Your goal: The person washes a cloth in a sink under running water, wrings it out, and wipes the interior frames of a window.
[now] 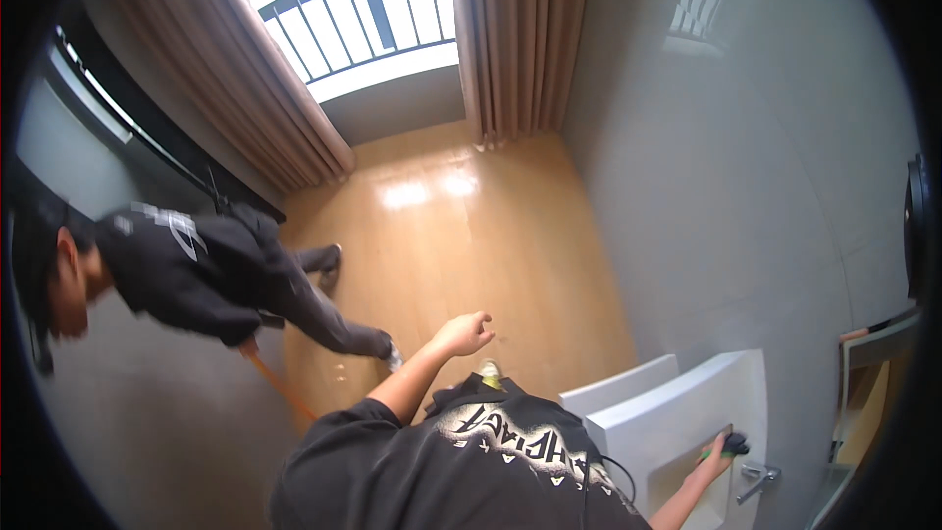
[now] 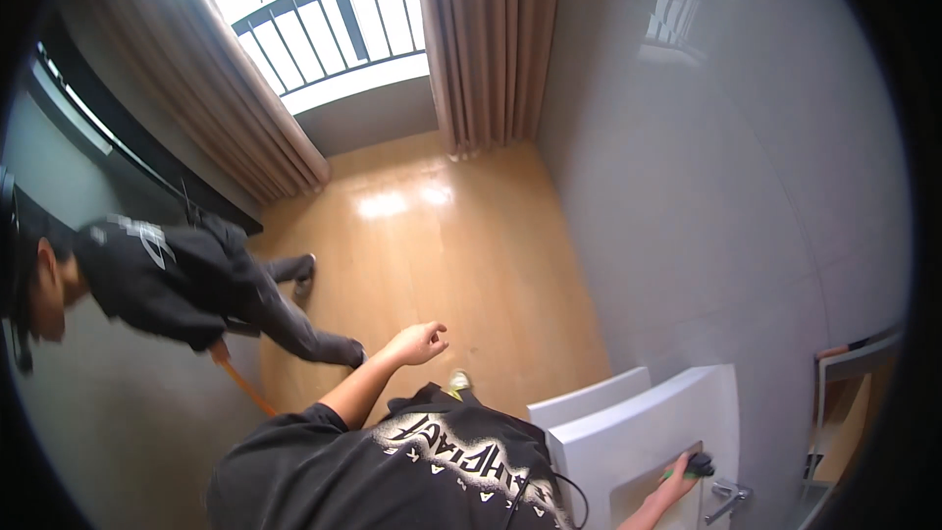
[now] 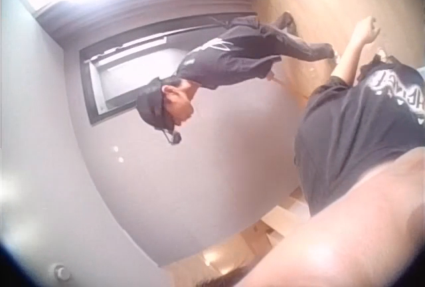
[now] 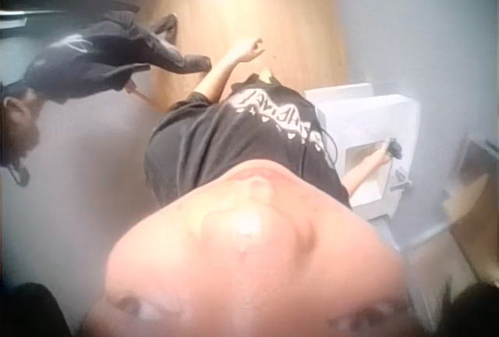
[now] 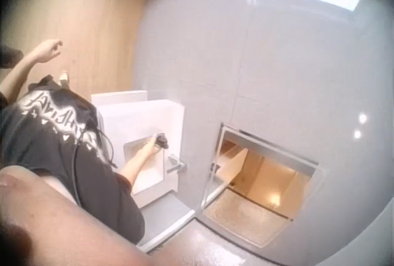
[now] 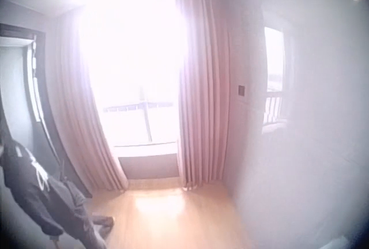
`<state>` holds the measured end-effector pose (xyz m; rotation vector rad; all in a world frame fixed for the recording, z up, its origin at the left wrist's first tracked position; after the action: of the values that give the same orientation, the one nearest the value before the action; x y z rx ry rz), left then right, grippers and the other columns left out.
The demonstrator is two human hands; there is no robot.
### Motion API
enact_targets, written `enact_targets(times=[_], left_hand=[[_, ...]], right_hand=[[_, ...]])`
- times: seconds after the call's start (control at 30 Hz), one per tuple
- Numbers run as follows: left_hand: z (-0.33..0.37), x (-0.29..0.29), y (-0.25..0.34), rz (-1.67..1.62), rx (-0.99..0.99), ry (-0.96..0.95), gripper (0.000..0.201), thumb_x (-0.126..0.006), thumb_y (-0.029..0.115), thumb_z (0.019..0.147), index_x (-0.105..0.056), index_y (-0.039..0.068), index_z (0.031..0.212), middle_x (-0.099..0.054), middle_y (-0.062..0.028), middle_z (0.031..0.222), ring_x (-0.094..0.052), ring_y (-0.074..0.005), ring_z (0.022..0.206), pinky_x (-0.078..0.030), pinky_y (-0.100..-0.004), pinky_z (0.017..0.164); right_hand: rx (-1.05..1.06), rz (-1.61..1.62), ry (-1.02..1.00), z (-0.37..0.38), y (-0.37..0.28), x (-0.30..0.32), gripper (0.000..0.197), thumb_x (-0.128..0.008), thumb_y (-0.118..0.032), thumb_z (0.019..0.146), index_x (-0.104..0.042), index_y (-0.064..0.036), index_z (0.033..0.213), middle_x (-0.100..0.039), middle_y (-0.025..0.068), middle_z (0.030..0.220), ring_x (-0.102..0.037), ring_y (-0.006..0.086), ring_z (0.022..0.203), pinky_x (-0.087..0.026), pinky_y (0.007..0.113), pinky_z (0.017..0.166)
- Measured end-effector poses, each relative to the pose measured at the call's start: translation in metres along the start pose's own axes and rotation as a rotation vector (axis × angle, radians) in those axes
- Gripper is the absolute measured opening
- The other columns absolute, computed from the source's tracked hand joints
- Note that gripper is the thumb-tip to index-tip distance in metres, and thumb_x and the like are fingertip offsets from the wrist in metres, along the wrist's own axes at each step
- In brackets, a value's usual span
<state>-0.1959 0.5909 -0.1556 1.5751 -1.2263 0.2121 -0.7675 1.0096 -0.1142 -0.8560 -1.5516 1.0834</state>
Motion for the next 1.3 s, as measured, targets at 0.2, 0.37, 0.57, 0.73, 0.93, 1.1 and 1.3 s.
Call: enact_targets(times=[0.2, 0.37, 0.57, 0.73, 0.93, 1.1, 1.3], left_hand=[[0.058, 0.067, -0.022, -0.357, 0.052, -0.026, 0.046, -0.061, 0.033, 0.089, -0.057, 0.002, 0.123, -0.068, -0.0178, 0.106, -0.066, -0.0285, 0.099, -0.052, -0.0364, 0.086], [0.139, 0.109, 0.049, -0.652, -0.171, -0.276, 0.048, -0.056, 0.034, 0.096, -0.05, 0.002, 0.132, -0.061, -0.016, 0.119, -0.056, -0.0205, 0.112, -0.044, -0.033, 0.097], [0.235, 0.231, 0.053, -0.746, -0.187, -0.23, 0.051, -0.057, 0.033, 0.096, -0.045, 0.003, 0.137, -0.061, -0.0109, 0.114, -0.057, -0.0182, 0.106, -0.045, -0.0321, 0.094], [0.293, 0.329, -0.045, -1.147, -0.203, 0.194, 0.037, -0.064, 0.011, 0.091, -0.052, 0.003, 0.124, -0.06, -0.0045, 0.113, -0.055, -0.012, 0.105, -0.045, -0.0286, 0.095], [0.319, 0.431, -0.165, -1.677, -0.086, 0.529, 0.029, -0.059, 0.008, 0.092, -0.053, 0.004, 0.12, -0.061, -0.0069, 0.11, -0.06, -0.0156, 0.096, -0.05, -0.0297, 0.087], [0.37, 0.522, -0.261, -1.502, 0.09, 0.605, 0.017, -0.06, 0.017, 0.092, -0.056, 0.005, 0.104, -0.059, -0.0005, 0.089, -0.052, -0.0056, 0.068, -0.041, -0.0184, 0.057], [0.447, 0.671, -0.276, -0.949, -0.051, 0.324, 0.04, -0.074, 0.016, 0.082, -0.058, 0.004, 0.117, -0.065, -0.0056, 0.099, -0.06, -0.0116, 0.092, -0.05, -0.0292, 0.084]], right_hand=[[0.113, 0.036, -0.45, -0.058, -0.162, -0.285, 0.048, -0.072, -0.01, 0.082, -0.05, -0.0039, 0.125, -0.056, 0.0029, 0.11, -0.054, 0.0146, 0.099, -0.043, 0.029, 0.09], [-0.028, 0.058, -0.89, -0.134, -0.227, -0.484, 0.053, -0.071, -0.005, 0.078, -0.046, -0.0064, 0.124, -0.053, 0.0019, 0.108, -0.054, 0.0155, 0.098, -0.045, 0.032, 0.089], [0.415, -0.108, -1.298, -0.226, -0.302, -0.709, 0.058, -0.069, -0.009, 0.076, -0.043, -0.0047, 0.129, -0.049, 0.0102, 0.114, -0.054, 0.0242, 0.105, -0.044, 0.037, 0.094], [0.753, -0.228, -1.637, -0.317, -0.405, -0.867, 0.052, -0.066, -0.013, 0.076, -0.053, -0.0047, 0.126, -0.055, 0.0184, 0.108, -0.058, 0.036, 0.102, -0.048, 0.04, 0.089], [0.462, -0.257, -1.919, -0.376, -0.418, -1.039, 0.03, -0.058, -0.015, 0.09, -0.058, -0.0018, 0.117, -0.068, 0.0105, 0.097, -0.062, 0.0154, 0.088, -0.049, 0.029, 0.08], [0.437, -0.211, -1.916, -0.411, -0.42, -1.157, 0.027, -0.058, -0.015, 0.088, -0.056, 0.0005, 0.111, -0.065, 0.0124, 0.094, -0.062, 0.019, 0.087, -0.049, 0.032, 0.08], [0.619, -0.005, -1.652, -0.417, -0.485, -1.264, 0.028, -0.064, 0.001, 0.067, -0.049, -0.0004, 0.09, -0.051, 0.0086, 0.089, -0.053, 0.0199, 0.081, -0.045, 0.03, 0.076]])
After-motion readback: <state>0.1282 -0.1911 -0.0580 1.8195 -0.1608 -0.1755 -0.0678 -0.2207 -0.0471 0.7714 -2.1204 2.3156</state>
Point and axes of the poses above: each hand's wrist, its own z-axis towards the middle knuckle, its own x-axis out of the back of the hand, y = z × x, the point moved 8 cm from there along z, towards the middle knuckle
